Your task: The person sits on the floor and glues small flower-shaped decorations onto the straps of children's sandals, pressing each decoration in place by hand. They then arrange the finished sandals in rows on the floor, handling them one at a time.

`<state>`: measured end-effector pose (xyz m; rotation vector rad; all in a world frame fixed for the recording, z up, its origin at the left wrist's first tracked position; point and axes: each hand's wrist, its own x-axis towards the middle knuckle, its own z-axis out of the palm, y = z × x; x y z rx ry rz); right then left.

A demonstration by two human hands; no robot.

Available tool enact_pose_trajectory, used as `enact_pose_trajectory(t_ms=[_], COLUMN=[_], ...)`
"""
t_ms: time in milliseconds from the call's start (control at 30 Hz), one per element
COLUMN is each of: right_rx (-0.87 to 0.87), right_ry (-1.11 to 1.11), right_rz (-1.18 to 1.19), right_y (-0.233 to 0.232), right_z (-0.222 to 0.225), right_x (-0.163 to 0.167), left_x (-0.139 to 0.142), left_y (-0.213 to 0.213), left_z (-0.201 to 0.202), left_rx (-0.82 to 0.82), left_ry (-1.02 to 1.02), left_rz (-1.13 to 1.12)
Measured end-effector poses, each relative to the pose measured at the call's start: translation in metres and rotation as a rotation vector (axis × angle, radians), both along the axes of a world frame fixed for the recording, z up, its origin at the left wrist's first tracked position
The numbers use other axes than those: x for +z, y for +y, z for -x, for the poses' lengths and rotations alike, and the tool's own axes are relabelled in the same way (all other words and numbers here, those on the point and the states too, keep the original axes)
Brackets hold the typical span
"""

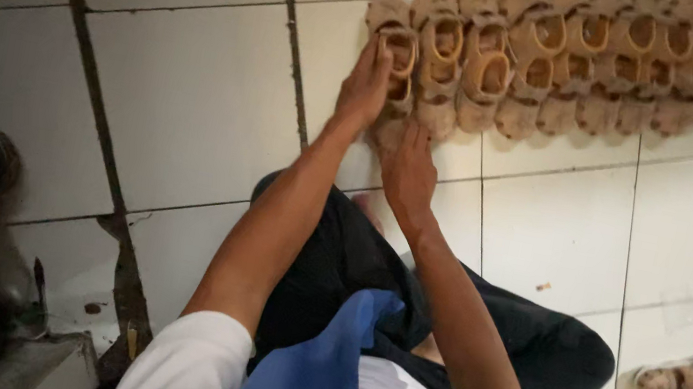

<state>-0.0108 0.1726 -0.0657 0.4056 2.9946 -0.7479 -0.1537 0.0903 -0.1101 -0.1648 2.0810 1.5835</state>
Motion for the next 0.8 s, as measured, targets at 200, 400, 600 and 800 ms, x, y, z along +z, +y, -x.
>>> enact_pose_trajectory(t_ms=[200, 400, 600, 800], right_rx=[0.080, 0.106, 0.064, -0.717], right_ry=[0.061, 0.062, -0.071, 0.344], right_rz=[-0.010, 0.086, 0.155, 0.215], right_y=[-0.025, -0.044, 0.011, 0.227], right_z=[0.012, -0.004, 0.016, -0.156], right_x=[0.009, 0.013, 0.018, 0.033], left_x=[-0.017, 0.018, 0.065, 0.085], left_y=[-0.036, -0.119, -0.205, -0.152], left_z=[0.030, 0.068, 0.064, 0.061], left_rx=[-0.095, -0.093, -0.016, -0.244], left_ry=[0.078, -0.154, 0.212, 0.388], left_rz=[-0.297, -0.083, 0.302, 0.307])
